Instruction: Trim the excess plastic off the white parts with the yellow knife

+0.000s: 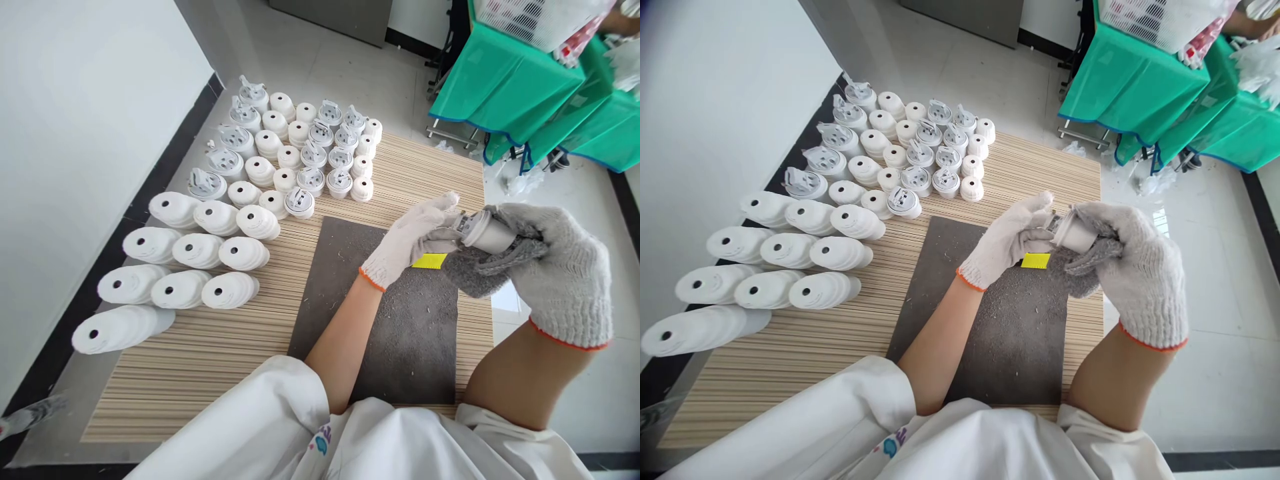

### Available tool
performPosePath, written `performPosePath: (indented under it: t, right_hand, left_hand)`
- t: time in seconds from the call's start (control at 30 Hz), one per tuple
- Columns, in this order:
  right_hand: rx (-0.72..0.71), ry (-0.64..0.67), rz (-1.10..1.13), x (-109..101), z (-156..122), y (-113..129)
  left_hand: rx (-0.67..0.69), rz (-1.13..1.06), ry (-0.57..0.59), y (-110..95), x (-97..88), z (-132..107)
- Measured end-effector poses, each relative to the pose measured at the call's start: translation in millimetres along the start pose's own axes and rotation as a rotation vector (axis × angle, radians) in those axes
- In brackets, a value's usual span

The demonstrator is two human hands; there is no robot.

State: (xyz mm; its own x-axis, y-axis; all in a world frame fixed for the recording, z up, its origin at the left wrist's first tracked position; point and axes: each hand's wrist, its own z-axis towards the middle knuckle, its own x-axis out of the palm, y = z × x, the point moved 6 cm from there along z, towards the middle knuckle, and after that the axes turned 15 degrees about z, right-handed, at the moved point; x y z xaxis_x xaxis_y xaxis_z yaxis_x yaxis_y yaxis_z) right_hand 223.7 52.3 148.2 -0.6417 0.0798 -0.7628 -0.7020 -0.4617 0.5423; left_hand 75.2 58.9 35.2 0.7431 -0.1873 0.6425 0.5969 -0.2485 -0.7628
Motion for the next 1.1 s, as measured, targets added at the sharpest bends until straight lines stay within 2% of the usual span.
performPosePath:
  t: [0.1, 0.2, 0.33, 0.43, 0.6, 0.7, 0.9, 1.0, 1.1]
  right_hand:
    - [-0.072, -0.032, 0.020, -2.5, -0.2, 8.9]
    - [-0.134, 0.002, 0.110, 1.2, 1.3, 15.1]
    - [-0.175, 0.016, 0.169, 1.7, 2.2, 15.9]
    - [-0.185, 0.079, 0.176, 3.4, 1.8, 16.2]
    - [-0.153, 0.117, 0.178, 5.4, 2.0, 18.6]
    - [-0.187, 0.086, 0.207, 5.9, 3.3, 21.7]
    - [-0.156, 0.117, 0.065, 13.4, 4.8, 15.0]
    - [-0.124, 0.105, -0.007, 11.3, 3.2, 11.6]
    - [-0.084, 0.072, -0.030, 6.3, 1.3, 12.1]
  left_hand:
    - [-0.039, 0.097, 0.014, 0.7, 0.0, -0.6]
    - [-0.032, 0.158, 0.029, 1.3, -0.2, -1.1]
    - [-0.018, 0.203, -0.035, 3.4, -3.0, -0.2]
    - [-0.010, 0.227, -0.034, 4.0, -0.6, 0.6]
    - [0.080, 0.089, 0.021, -1.6, 3.1, 0.0]
    - [0.084, 0.100, -0.022, 0.0, -2.0, -0.4]
    - [0.233, 0.126, -0.051, -2.7, -4.7, -0.2]
    - [0.177, 0.092, -0.058, 0.0, -4.2, 1.7]
    - [0.063, 0.060, -0.063, 2.7, -3.4, 3.3]
